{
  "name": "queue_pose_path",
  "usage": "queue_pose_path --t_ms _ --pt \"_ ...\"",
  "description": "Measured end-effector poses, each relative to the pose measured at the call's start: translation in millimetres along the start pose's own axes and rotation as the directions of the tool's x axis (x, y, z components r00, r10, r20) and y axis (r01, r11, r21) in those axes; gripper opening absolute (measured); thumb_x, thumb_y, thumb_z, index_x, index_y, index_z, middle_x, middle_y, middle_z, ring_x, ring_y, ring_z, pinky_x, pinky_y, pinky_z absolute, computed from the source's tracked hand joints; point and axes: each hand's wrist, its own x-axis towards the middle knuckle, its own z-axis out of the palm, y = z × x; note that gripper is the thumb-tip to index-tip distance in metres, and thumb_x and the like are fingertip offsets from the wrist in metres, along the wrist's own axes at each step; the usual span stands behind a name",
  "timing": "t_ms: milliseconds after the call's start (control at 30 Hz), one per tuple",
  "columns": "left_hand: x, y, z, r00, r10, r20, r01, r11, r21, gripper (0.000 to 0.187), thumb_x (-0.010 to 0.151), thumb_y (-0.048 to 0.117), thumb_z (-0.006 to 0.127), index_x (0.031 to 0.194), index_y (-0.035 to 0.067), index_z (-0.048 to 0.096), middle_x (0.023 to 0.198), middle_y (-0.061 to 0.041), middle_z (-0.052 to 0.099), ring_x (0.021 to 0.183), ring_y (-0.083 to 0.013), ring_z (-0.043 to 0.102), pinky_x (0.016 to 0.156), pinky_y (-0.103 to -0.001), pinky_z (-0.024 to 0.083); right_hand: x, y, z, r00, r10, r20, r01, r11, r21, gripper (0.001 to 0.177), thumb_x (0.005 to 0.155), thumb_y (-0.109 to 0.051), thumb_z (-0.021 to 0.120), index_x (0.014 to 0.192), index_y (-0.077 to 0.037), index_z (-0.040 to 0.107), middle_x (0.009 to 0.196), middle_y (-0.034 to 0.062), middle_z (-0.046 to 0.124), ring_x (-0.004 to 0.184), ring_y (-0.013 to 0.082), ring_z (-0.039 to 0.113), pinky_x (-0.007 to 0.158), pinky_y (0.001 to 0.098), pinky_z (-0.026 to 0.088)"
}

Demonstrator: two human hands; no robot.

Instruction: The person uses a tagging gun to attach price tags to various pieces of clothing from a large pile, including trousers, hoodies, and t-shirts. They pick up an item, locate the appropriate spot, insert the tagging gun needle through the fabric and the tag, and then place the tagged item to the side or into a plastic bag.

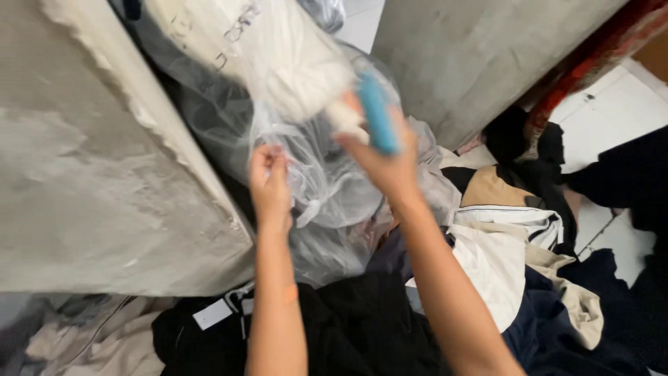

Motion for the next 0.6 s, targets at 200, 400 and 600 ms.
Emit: queue_pose_path --t_ms 200,400,600 --pt "5.1 12.8 1.3 0.994 -0.107 -0.031 0.100 0.982 -0.158 0.039 0.105 0.032 0.062 0.132 0.004 0.062 0.131 -0.023 0.064 0.127 -0.0283 0.056 0.113 -0.046 0.041 56.4 30.3 61.4 0.790 -0.560 0.250 0.583 0.560 -0.588 0.050 0.067 -0.019 0.084 0.111 -0.016 0.061 0.097 0.0052 0.061 0.096 0.0270 0.064 0.085 0.0428 0.051" --pt "-5.4 48.3 4.8 0.999 -0.003 0.054 -0.006 0.988 0.157 0.015 0.080 0.011 0.061 0.094 0.008 0.064 0.079 0.000 0.051 0.074 -0.0155 0.049 0.076 -0.032 0.044 124.0 12.3 40.4 0.627 -0.715 0.307 0.719 0.382 -0.580 0.027 0.081 -0.002 0.057 0.107 -0.009 0.055 0.097 0.0082 0.055 0.089 0.0318 0.053 0.078 0.0408 0.041" --pt "-12.7 50.7 -1.1 0.997 0.077 0.008 -0.075 0.929 0.362 0.027 0.084 0.015 0.064 0.111 0.010 0.063 0.094 -0.012 0.073 0.086 -0.0338 0.070 0.080 -0.042 0.051 129.6 35.9 22.8 0.774 -0.560 0.294 0.622 0.590 -0.515 0.038 0.093 -0.032 0.069 0.115 -0.006 0.053 0.105 0.0131 0.057 0.095 0.0390 0.054 0.072 0.0498 0.040"
